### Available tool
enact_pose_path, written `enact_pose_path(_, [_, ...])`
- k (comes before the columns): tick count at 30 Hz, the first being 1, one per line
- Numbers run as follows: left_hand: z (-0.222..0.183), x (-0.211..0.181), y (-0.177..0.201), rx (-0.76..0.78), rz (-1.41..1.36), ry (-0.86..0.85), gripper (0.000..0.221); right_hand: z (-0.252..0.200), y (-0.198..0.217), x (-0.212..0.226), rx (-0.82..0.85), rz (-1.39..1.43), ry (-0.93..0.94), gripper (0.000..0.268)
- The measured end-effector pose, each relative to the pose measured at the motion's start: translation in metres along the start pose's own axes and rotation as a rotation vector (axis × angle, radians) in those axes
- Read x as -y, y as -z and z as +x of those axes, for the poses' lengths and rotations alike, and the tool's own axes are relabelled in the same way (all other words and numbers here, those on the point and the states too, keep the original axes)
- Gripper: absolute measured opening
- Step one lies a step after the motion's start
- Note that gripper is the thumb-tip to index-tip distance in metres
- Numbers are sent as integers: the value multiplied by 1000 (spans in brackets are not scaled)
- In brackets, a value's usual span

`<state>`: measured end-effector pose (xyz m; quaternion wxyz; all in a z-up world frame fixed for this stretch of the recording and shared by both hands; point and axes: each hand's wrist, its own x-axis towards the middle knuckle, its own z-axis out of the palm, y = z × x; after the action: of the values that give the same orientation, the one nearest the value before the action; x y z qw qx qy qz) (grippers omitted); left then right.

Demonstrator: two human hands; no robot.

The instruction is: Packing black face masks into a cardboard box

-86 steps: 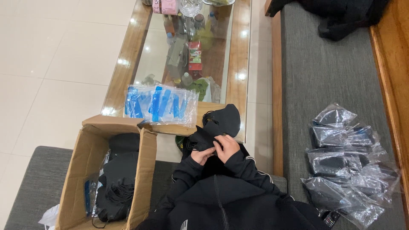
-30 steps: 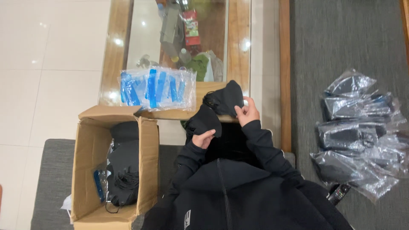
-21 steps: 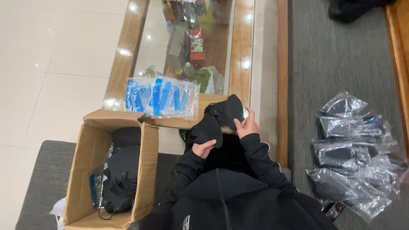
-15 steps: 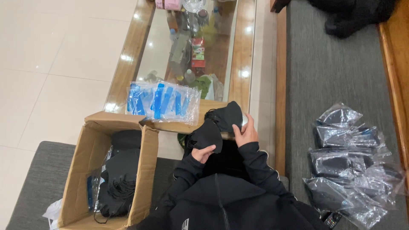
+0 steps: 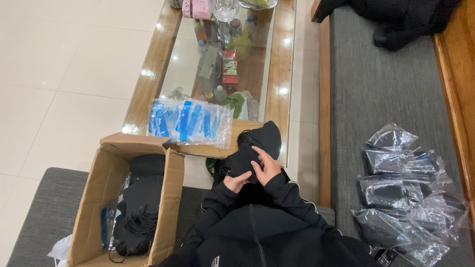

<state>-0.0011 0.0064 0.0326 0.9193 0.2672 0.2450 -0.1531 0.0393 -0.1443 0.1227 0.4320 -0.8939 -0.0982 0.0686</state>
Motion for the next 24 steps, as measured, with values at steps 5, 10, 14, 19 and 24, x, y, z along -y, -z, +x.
enact_pose_path(5, [6, 6, 6, -29, 27, -25, 42, 2, 14, 17, 53, 22, 24, 57])
enact_pose_path(10, [8, 14, 6, -31, 175, -66, 64, 12, 5, 3, 38, -5, 139, 52])
enact_pose_path(14, [14, 16, 12, -25, 172, -71, 63, 15, 0, -1, -113, -132, 334, 42])
enact_pose_path(19, [14, 18, 12, -29, 190, -68, 56, 14, 1, 1, -273, -188, 484, 20])
enact_pose_path(24, [27, 29, 33, -48, 163, -64, 54, 16, -3, -6, -234, -165, 498, 6])
